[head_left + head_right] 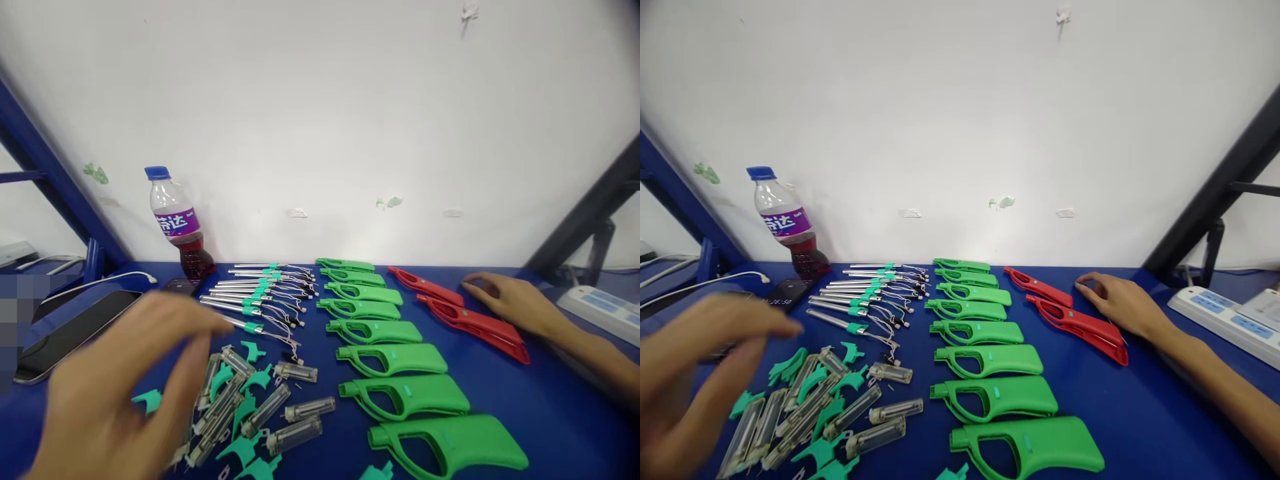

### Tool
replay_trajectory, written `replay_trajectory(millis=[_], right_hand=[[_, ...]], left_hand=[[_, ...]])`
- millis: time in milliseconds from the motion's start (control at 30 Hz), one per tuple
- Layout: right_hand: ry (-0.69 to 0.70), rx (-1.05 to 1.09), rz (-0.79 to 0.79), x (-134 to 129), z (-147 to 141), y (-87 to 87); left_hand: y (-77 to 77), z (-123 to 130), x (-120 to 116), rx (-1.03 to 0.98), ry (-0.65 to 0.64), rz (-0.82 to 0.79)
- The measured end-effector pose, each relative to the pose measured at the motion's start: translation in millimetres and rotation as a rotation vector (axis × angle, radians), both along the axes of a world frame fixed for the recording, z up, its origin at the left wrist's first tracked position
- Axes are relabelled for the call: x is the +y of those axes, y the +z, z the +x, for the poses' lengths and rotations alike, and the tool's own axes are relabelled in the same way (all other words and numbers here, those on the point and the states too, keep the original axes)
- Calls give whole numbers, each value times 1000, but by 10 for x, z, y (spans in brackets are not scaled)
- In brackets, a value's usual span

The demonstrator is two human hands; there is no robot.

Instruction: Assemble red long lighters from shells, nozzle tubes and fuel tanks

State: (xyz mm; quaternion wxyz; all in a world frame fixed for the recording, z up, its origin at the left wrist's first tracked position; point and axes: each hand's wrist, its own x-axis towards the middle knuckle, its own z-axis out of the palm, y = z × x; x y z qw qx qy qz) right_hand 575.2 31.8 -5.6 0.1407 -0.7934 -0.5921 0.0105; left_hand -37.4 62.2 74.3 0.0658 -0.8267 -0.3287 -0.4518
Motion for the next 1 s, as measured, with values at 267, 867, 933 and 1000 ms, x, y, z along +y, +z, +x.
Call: replay_trajectory(millis=[267,867,933,1000], right_hand=[[37,168,91,-27,41,-138],[-5,197,129,26,135,-186],[-5,197,127,26,132,-183],[-9,198,117,24,132,-182]], left_hand=[[86,169,1298,43,314,-368],[-636,72,1318,435,328,-548],[-663,69,1325,461,335,-569],[-682,74,1333,479,338,-591]])
